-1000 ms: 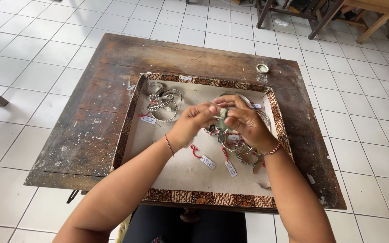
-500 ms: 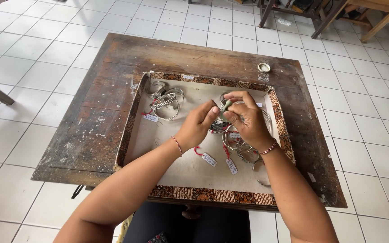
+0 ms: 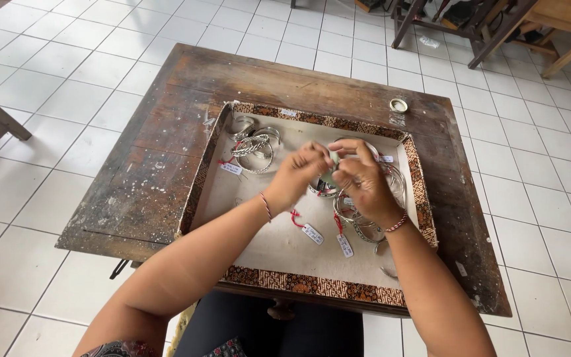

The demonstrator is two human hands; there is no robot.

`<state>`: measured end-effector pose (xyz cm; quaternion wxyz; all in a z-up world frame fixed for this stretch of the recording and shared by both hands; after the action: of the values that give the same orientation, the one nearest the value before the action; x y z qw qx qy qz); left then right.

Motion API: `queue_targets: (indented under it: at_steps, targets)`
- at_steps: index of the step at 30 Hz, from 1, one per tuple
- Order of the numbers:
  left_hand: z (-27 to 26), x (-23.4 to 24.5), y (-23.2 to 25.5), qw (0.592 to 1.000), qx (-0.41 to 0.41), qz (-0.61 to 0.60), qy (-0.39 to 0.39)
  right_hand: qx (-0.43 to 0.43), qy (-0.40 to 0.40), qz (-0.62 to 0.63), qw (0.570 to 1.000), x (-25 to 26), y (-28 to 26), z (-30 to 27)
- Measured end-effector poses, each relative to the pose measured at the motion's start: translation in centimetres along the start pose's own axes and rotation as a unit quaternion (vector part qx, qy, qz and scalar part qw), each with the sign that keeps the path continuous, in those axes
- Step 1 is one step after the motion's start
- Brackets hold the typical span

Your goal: Attaching price tags to silver bracelets in a display tray

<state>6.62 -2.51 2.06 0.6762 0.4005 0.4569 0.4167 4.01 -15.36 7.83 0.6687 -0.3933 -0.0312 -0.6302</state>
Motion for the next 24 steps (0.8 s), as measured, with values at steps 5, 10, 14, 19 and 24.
queue_targets:
  at_steps: [5,10,14,19,24]
  targets:
    - [0.6,0.0,-2.2,1.000,0.004,0.013,-0.012,0.006,-0.015,-0.013,1.000,0.4,-0.4,0.1]
    - [-1.1,-0.9,2.1,0.977,0.078,-0.200,0.012,-0.004,-0.008,0.018,1.000,0.9,-0.4,0.1]
    - [0.8,0.4,-2.3,0.977,0.113,-0.183,0.018,0.006,-0.007,0.008,1.000,0.7,0.0,-0.3]
    - [0.5,0.5,-1.3,0.981,0.106,-0.158,0.032,0.008,-0.022,-0.012,1.000,0.1,1.8,-1.2]
    - [0.7,0.4,-3.7,0.999,0.008,0.039,-0.016,-0.001,-0.019,-0.010,1.000,-0.3,-0.6,0.1]
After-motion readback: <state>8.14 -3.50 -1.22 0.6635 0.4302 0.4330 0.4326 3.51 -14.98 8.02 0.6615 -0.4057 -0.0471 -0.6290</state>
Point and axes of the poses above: each hand's wrist, its own z-axis towards the middle knuckle, its own x-axis out of the back of the hand, y = z × x, the point moved 7 cm from there along z, towards the middle knuckle, and after that the axes turned 13 degrees about x, right-handed, at the moved point
